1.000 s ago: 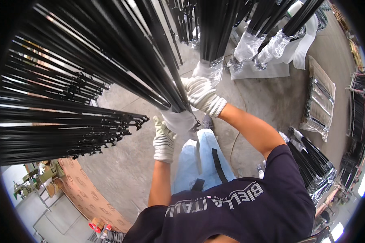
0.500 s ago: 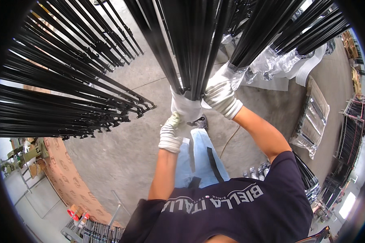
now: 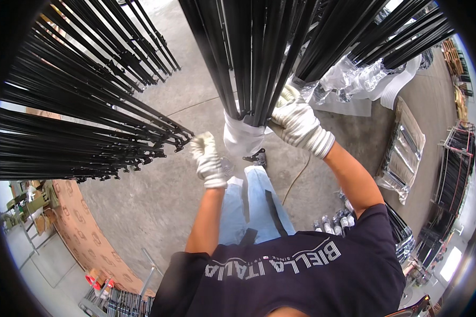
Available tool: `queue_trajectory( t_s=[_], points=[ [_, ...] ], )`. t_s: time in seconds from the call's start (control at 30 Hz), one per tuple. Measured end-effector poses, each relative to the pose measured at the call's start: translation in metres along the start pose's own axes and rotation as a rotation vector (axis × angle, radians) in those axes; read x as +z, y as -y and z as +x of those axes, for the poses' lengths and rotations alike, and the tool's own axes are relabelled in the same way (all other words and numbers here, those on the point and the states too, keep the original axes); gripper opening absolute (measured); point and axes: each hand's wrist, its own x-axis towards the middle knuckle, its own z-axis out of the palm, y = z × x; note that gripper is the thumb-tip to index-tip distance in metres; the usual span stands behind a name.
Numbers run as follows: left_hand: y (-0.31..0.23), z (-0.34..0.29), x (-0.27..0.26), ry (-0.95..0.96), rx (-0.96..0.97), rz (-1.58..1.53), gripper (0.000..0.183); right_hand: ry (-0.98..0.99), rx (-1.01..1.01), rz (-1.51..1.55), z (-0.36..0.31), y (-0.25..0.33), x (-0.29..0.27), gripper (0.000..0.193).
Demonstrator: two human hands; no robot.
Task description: The person wraps the ends of a bundle of black metal rods using a sheet of white foam padding.
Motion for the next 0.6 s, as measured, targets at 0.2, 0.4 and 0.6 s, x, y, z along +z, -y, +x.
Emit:
queue_trajectory(
  t_s=[0.2, 0.4, 0.6],
  points=[
    [-0.067, -0.019, 0.041, 0.766, 0.252, -0.061, 0.065, 0.275, 0.098, 0.32, -0.011, -0.004, 0.001, 0.008],
    [-0.106, -0.012, 0.047, 0.978, 0.082, 0.27, 0.049, 0.299, 0.429, 0.464, -0.049, 0.001, -0.036, 0.023],
    [-0.073, 0.005, 0.033, 0.99, -0.045, -0.014, 0.057, 0.266, 0.788, 1.208, -0.078, 0.013, -0.056, 0.021]
  ],
)
